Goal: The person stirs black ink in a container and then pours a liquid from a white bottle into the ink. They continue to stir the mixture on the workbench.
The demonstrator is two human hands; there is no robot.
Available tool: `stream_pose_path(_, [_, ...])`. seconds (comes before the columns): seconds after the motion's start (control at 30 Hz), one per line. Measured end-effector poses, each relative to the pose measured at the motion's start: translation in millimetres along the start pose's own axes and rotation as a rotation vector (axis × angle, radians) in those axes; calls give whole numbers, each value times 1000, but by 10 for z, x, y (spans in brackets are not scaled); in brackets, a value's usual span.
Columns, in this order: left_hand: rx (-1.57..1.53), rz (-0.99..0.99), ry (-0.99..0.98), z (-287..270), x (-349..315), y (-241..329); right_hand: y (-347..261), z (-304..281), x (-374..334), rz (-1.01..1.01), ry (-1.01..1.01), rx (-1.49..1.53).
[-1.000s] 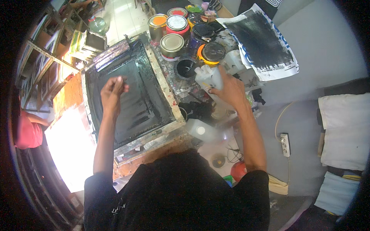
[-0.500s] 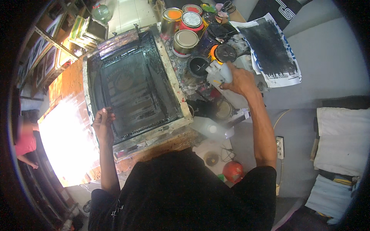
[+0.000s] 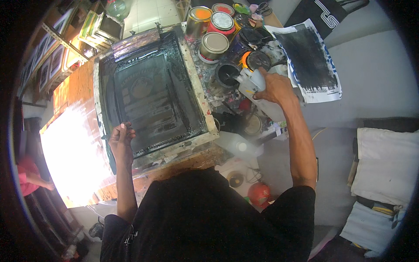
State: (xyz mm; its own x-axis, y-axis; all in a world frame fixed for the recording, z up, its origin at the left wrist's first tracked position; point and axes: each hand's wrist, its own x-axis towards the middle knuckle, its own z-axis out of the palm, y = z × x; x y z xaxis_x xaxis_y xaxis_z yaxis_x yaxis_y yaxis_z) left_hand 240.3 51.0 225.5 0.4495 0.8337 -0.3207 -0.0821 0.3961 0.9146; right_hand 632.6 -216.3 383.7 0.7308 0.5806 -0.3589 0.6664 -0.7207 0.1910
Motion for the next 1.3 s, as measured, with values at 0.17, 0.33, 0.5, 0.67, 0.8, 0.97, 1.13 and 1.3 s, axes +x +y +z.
stream_pose_path(0.17, [-8,1,5,-47,-18,-24,-64,-95,18,8,-44,-9])
stream_pose_path(0.33, [-19,1,23,-75,-30,-35,-35,-73,39,6,-42,-17])
stream_pose_path(0.5, [-21,1,34,-98,-46,-35,-28,-69,34,1,-40,-6])
stream_pose_path(0.67, [-11,-1,33,-113,-62,-41,-65,-110,22,28,-58,-44])
stream_pose_path(0.8, [-17,4,19,-118,-67,-66,-54,-117,25,27,-57,-40])
stream_pose_path(0.97, [-19,3,32,-127,-86,-77,-110,-153,31,4,-42,-35])
stream_pose_path(1.13, [-18,-21,35,-135,-98,-84,-103,-132,75,-21,-11,-65])
stream_pose_path(1.3, [-33,-26,45,-149,-110,-98,-149,-195,124,-27,-38,-98])
